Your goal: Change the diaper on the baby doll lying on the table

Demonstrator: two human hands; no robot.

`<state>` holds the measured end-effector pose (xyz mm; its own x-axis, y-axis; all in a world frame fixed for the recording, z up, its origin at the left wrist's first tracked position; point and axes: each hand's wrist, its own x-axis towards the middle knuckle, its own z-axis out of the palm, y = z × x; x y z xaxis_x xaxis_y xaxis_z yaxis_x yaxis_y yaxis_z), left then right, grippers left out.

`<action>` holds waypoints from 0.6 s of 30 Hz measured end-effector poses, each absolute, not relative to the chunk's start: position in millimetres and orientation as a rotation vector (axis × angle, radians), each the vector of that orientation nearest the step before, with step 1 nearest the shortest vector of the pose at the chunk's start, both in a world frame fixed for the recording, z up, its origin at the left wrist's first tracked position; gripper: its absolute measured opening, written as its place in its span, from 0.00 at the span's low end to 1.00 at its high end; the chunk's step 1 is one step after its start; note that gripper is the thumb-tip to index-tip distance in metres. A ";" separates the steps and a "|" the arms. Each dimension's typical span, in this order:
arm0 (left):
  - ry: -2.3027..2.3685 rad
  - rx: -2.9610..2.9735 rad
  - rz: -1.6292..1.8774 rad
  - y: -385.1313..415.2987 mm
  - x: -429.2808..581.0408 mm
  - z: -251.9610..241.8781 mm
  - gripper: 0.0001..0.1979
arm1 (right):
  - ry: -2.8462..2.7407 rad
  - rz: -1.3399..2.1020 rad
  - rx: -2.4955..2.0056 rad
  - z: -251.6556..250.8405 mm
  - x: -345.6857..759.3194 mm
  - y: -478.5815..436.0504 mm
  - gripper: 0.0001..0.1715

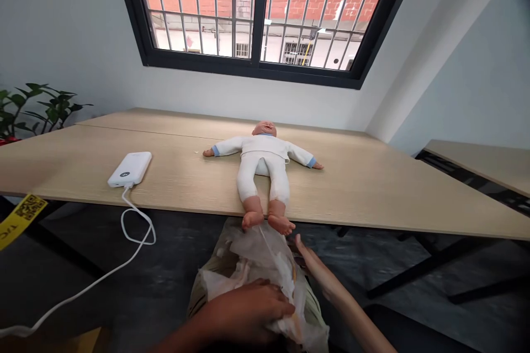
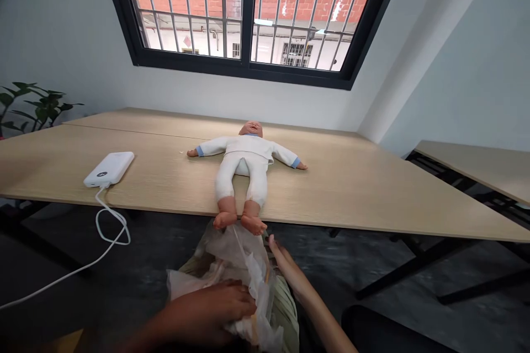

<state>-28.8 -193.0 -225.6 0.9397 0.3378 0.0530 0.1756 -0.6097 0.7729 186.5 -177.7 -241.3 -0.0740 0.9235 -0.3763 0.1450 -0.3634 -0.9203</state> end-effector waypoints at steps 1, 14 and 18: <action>0.362 2.260 0.233 -193.3 -25.0 -230.1 0.13 | -1.179 1.501 -1.548 -243.7 186.1 -175.7 0.56; 0.353 2.241 0.184 -193.6 -14.2 -237.3 0.10 | -1.733 0.368 -1.436 -241.4 152.9 -166.2 0.30; 0.368 2.186 0.126 -197.1 -22.1 -204.6 0.14 | -1.794 0.426 -1.403 -247.8 159.3 -158.1 0.24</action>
<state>-22.1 -197.1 -204.6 0.9509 0.3067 -0.0424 0.2165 -0.5607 0.7992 159.3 -158.1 -247.8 -0.0631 0.9222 0.3816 0.6519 0.3276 -0.6838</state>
